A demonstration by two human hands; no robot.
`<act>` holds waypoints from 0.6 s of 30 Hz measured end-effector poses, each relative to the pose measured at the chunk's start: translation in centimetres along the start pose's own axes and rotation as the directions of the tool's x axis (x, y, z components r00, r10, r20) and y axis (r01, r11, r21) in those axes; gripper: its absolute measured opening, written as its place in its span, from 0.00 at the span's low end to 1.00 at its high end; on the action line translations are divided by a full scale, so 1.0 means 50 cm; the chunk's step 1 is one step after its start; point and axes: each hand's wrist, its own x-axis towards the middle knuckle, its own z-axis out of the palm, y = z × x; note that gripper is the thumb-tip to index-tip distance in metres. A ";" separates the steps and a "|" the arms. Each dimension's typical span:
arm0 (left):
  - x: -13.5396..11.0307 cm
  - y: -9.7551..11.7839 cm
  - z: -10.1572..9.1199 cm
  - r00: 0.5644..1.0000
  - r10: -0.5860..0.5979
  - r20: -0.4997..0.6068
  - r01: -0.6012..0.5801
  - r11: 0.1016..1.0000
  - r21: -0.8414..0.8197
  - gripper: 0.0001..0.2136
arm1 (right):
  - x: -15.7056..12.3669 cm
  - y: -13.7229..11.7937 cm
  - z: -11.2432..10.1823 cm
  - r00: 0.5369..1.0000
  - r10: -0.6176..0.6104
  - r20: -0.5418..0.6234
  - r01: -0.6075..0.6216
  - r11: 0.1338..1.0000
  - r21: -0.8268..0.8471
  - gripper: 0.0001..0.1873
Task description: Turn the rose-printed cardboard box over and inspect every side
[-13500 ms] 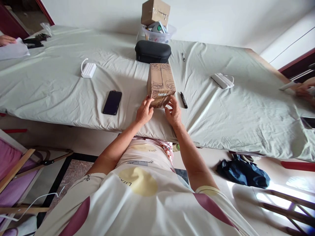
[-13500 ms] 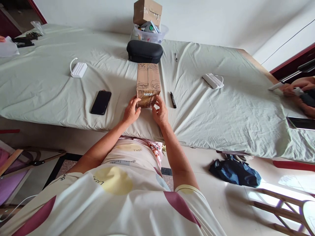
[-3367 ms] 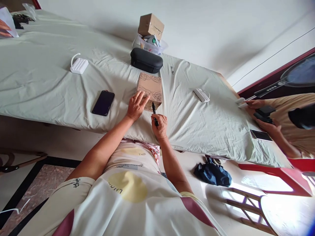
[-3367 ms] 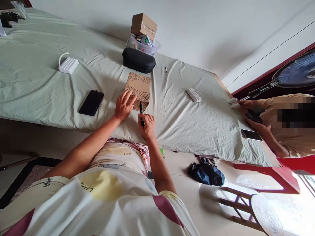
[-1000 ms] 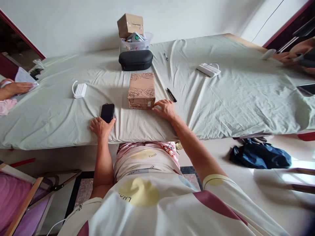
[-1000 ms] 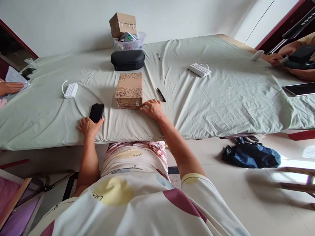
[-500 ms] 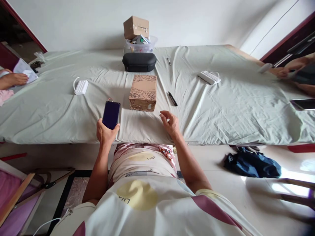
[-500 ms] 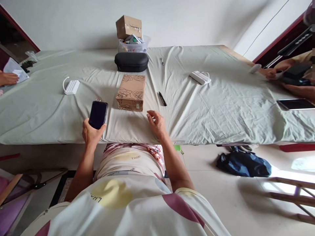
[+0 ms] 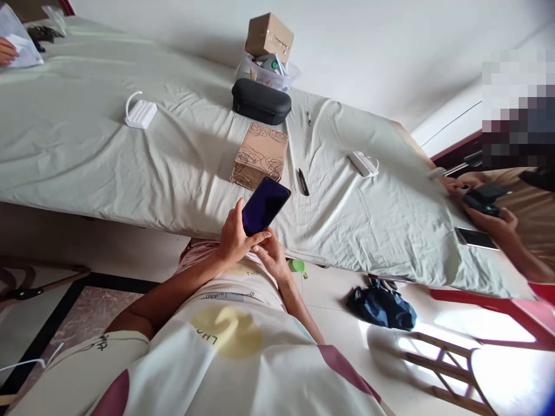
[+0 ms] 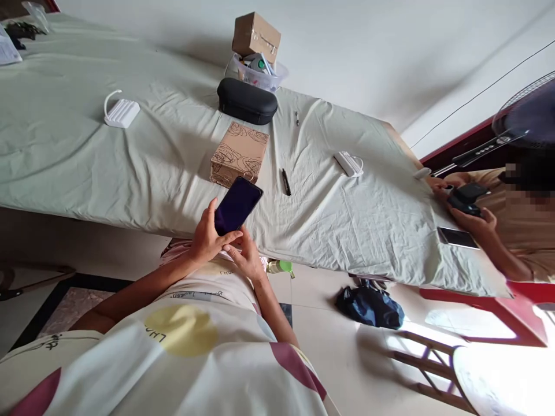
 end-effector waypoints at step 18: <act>-0.026 0.043 -0.050 0.994 0.106 0.014 -0.097 0.950 -0.295 0.45 | -0.007 -0.033 0.003 1.000 0.006 -0.014 -0.005 0.998 0.061 0.45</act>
